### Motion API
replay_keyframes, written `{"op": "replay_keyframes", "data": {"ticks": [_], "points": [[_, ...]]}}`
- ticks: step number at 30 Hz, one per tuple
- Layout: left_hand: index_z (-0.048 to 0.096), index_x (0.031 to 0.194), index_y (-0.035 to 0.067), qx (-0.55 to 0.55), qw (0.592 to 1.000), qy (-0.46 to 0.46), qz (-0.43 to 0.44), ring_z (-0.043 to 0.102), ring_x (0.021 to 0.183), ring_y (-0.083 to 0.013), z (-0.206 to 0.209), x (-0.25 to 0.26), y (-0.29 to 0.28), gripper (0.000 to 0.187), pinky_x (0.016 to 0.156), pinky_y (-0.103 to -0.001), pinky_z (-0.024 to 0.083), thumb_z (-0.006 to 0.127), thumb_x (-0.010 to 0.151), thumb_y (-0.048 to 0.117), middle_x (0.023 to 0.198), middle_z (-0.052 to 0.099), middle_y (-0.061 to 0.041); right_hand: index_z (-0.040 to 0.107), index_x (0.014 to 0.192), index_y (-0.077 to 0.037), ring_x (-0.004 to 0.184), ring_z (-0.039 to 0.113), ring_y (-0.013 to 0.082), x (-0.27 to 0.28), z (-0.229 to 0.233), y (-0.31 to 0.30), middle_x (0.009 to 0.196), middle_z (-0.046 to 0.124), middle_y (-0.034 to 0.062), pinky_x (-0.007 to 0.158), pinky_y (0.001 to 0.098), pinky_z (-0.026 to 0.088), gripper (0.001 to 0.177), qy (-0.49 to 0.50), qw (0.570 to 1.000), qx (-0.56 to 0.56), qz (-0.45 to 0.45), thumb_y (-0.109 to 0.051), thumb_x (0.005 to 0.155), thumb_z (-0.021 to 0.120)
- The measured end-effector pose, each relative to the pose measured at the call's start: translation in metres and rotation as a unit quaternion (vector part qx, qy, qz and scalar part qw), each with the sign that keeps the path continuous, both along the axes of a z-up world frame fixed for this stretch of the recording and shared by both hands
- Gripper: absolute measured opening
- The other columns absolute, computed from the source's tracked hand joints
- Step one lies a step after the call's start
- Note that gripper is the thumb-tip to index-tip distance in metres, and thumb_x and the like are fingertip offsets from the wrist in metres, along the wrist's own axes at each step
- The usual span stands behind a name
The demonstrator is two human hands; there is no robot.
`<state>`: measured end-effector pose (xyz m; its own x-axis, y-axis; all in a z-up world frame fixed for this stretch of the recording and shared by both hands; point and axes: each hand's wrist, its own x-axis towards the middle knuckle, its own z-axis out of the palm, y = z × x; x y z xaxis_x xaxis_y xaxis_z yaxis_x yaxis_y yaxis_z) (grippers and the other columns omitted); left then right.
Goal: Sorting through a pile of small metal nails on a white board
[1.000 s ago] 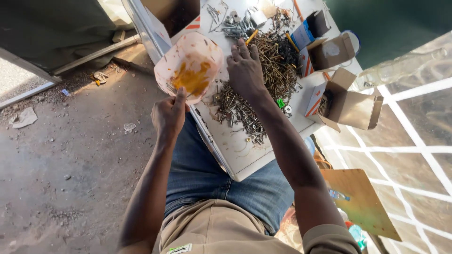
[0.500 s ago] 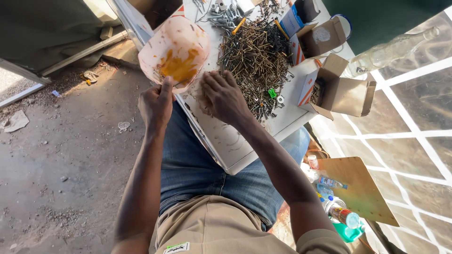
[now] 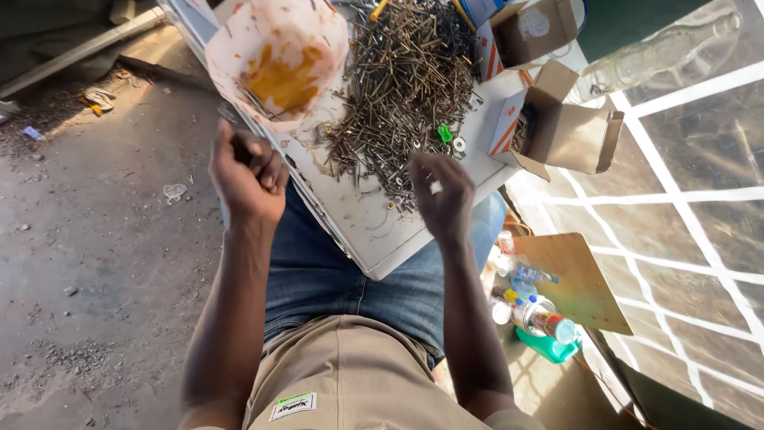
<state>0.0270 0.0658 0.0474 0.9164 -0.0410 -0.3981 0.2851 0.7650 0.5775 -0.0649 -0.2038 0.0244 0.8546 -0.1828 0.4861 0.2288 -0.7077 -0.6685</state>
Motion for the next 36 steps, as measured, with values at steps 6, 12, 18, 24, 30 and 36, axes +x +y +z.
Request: {"op": "replay_keyframes", "data": {"ticks": [6, 12, 18, 24, 30, 36], "points": [[0.071, 0.092, 0.013, -0.218, 0.972, 0.061, -0.061, 0.034, 0.044, -0.0098, -0.053, -0.051, -0.010, 0.022, 0.041, -0.022, 0.024, 0.056, 0.098, 0.028, 0.060, 0.027, 0.005, 0.082, 0.095, -0.020, 0.064, 0.067, 0.0171, -0.035, 0.012, 0.075, 0.078, 0.073, -0.0014, 0.062, 0.0296, 0.056, 0.012, 0.047, 0.998, 0.008, 0.050, -0.017, 0.084, 0.086], [0.071, 0.116, 0.001, -0.285, 0.957, 0.045, -0.029, 0.073, 0.079, -0.0328, -0.072, -0.069, -0.030, 0.038, 0.070, -0.038, 0.061, 0.049, 0.106, 0.030, 0.078, 0.061, -0.014, 0.079, 0.092, -0.012, 0.053, 0.062, 0.0195, -0.047, 0.040, 0.103, 0.067, 0.066, 0.0042, 0.057, 0.0287, 0.054, 0.006, 0.047, 0.985, 0.127, 0.105, -0.011, 0.087, 0.083], [0.065, 0.126, 0.004, -0.270, 0.959, -0.004, -0.081, 0.073, 0.094, -0.0336, -0.038, -0.080, -0.049, 0.037, 0.096, -0.045, 0.057, 0.046, 0.108, 0.030, 0.080, 0.065, -0.015, 0.075, 0.097, -0.006, 0.051, 0.062, 0.0253, -0.047, 0.058, 0.112, 0.068, 0.065, 0.0106, 0.052, 0.0363, 0.052, 0.014, 0.078, 0.983, 0.126, 0.113, -0.016, 0.090, 0.082], [0.065, 0.123, 0.001, -0.284, 0.953, 0.007, -0.107, 0.072, 0.084, -0.0374, -0.041, -0.091, -0.055, 0.036, 0.093, -0.050, 0.055, 0.043, 0.105, 0.024, 0.070, 0.061, -0.016, 0.074, 0.094, -0.006, 0.049, 0.060, 0.0284, -0.053, 0.051, 0.112, 0.068, 0.061, 0.0102, 0.047, 0.0375, 0.048, 0.004, 0.073, 0.991, 0.088, 0.068, -0.010, 0.095, 0.074], [0.069, 0.109, 0.003, -0.272, 0.957, 0.051, -0.089, 0.070, 0.083, -0.0391, -0.060, -0.093, -0.060, 0.035, 0.089, -0.053, 0.055, 0.047, 0.100, 0.029, 0.070, 0.059, -0.017, 0.073, 0.094, -0.006, 0.049, 0.059, 0.0243, -0.063, 0.043, 0.116, 0.066, 0.058, 0.0084, 0.046, 0.0319, 0.047, 0.007, 0.045, 0.993, 0.101, 0.028, -0.012, 0.098, 0.073], [0.069, 0.097, 0.003, -0.273, 0.955, 0.073, -0.087, 0.072, 0.083, -0.0368, -0.053, -0.090, -0.063, 0.038, 0.084, -0.048, 0.059, 0.051, 0.101, 0.036, 0.072, 0.060, -0.016, 0.077, 0.092, -0.010, 0.055, 0.065, 0.0265, -0.054, 0.045, 0.112, 0.068, 0.062, 0.0065, 0.050, 0.0322, 0.050, 0.009, 0.021, 0.995, 0.095, 0.011, -0.019, 0.092, 0.080]]}}
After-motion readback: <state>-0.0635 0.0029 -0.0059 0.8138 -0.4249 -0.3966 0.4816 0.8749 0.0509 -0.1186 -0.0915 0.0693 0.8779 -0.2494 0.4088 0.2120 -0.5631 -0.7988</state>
